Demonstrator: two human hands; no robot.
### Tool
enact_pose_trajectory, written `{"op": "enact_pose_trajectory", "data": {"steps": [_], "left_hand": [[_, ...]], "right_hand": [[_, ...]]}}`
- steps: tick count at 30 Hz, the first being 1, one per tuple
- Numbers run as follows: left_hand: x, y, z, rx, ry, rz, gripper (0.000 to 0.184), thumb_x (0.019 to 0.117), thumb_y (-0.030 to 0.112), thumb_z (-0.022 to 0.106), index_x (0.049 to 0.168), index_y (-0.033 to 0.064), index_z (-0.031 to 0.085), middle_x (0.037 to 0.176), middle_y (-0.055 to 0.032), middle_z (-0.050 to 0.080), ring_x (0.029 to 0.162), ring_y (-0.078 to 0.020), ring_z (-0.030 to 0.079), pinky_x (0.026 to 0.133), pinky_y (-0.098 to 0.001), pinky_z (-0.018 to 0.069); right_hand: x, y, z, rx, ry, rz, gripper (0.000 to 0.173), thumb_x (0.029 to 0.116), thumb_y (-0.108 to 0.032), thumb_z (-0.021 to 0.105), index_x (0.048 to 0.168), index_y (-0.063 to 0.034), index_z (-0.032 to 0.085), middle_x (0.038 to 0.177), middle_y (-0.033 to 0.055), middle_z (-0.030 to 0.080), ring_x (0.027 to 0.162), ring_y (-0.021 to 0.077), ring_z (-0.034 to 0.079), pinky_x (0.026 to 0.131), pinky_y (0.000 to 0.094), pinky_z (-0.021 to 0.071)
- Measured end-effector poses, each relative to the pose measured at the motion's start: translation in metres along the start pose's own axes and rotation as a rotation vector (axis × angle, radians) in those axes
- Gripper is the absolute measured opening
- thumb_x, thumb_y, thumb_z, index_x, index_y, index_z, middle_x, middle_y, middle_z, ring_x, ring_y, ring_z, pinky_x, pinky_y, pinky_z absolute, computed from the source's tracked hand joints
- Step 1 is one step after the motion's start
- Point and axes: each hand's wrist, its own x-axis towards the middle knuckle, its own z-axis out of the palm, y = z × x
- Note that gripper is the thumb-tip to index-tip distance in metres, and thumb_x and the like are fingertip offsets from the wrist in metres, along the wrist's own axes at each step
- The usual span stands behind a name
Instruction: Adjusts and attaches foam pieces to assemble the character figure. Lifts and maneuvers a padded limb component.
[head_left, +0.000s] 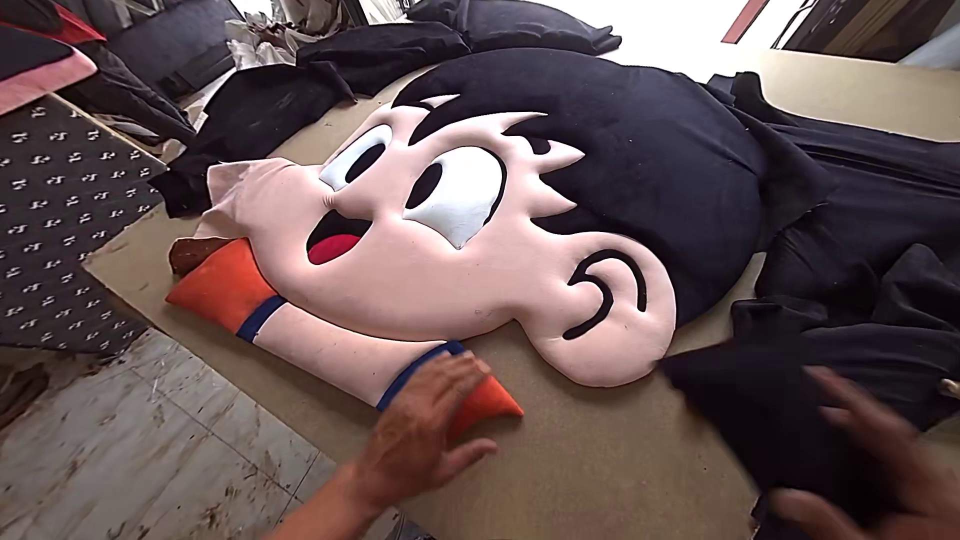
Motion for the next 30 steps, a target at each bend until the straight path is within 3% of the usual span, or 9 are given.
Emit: {"op": "enact_pose_trajectory", "data": {"steps": [2,4,6,9,11,16,20,26,30], "left_hand": [[0.003,-0.034,-0.006,0.111,-0.048,-0.057,0.111,0.0720,0.089,0.062,0.153,0.0136,0.049,0.159,-0.0068,0.047,0.151,-0.0243,0.037,0.125,-0.0525,0.0326],[0.007,-0.061,-0.005,0.189,-0.107,-0.048,0.125,0.0669,0.097,0.053,0.157,0.0105,0.042,0.167,-0.0095,0.034,0.157,-0.0271,0.024,0.128,-0.0560,0.0229],[0.010,-0.080,-0.001,0.206,-0.140,0.012,0.126,0.0694,0.098,0.050,0.159,0.0094,0.039,0.170,-0.0083,0.028,0.159,-0.0252,0.019,0.130,-0.0559,0.0161],[0.019,-0.099,0.004,0.197,-0.169,0.104,0.117,0.0788,0.094,0.043,0.160,0.0096,0.037,0.171,-0.0061,0.026,0.159,-0.0224,0.017,0.130,-0.0560,0.0117],[0.025,-0.109,0.006,0.178,-0.200,0.135,0.111,0.0835,0.090,0.040,0.162,0.0118,0.034,0.172,-0.0038,0.022,0.160,-0.0210,0.012,0.131,-0.0560,0.0086],[0.034,-0.124,0.011,0.148,-0.244,0.168,0.111,0.0851,0.090,0.036,0.165,0.0131,0.025,0.174,-0.0010,0.011,0.161,-0.0213,0.002,0.131,-0.0573,0.0003],[0.034,-0.125,0.014,0.126,-0.225,0.185,0.110,0.0860,0.088,0.037,0.165,0.0124,0.024,0.175,-0.0014,0.009,0.161,-0.0218,0.000,0.131,-0.0574,-0.0013],[0.034,-0.129,0.018,0.121,-0.216,0.196,0.111,0.0865,0.088,0.036,0.166,0.0125,0.020,0.175,-0.0022,0.007,0.161,-0.0226,-0.001,0.130,-0.0589,-0.0027],[0.034,-0.130,0.019,0.123,-0.219,0.202,0.111,0.0864,0.088,0.035,0.166,0.0128,0.020,0.175,-0.0031,0.007,0.161,-0.0237,-0.001,0.130,-0.0588,-0.0038]], "right_hand": [[0.022,0.007,0.082,-0.045,0.043,0.039,0.091,0.0758,-0.053,0.088,0.148,-0.0087,0.053,0.129,0.0089,0.068,0.115,0.0166,0.067,0.097,0.0426,0.0601],[0.043,0.013,0.148,-0.231,0.076,0.079,0.090,0.0711,-0.071,0.080,0.143,-0.0214,0.061,0.117,0.0033,0.070,0.100,0.0137,0.069,0.082,0.0399,0.0624],[0.057,0.017,0.189,-0.405,0.080,0.117,0.089,0.0701,-0.079,0.071,0.143,-0.0285,0.063,0.111,0.0035,0.068,0.088,0.0148,0.067,0.068,0.0397,0.0594],[0.069,0.017,0.219,-0.553,0.063,0.129,0.088,0.0726,-0.080,0.066,0.144,-0.0296,0.062,0.113,0.0068,0.066,0.086,0.0180,0.067,0.061,0.0398,0.0577],[0.071,0.014,0.230,-0.592,0.057,0.138,0.087,0.0726,-0.079,0.066,0.143,-0.0287,0.063,0.114,0.0079,0.065,0.087,0.0194,0.067,0.061,0.0398,0.0574],[0.074,0.010,0.244,-0.651,0.063,0.144,0.085,0.0729,-0.079,0.065,0.139,-0.0259,0.067,0.111,0.0080,0.064,0.087,0.0183,0.063,0.063,0.0362,0.0549],[0.074,0.010,0.248,-0.689,0.052,0.141,0.088,0.0733,-0.082,0.064,0.140,-0.0241,0.066,0.111,0.0079,0.063,0.088,0.0173,0.062,0.065,0.0347,0.0541],[0.086,0.003,0.244,-0.826,0.009,0.064,0.081,0.0795,-0.082,0.057,0.135,-0.0246,0.070,0.111,0.0090,0.066,0.101,0.0274,0.059,0.085,0.0476,0.0483],[0.101,0.007,0.250,-0.783,-0.006,0.021,0.079,0.0869,-0.078,0.055,0.138,-0.0199,0.068,0.116,0.0097,0.066,0.103,0.0271,0.060,0.086,0.0464,0.0488]]}}
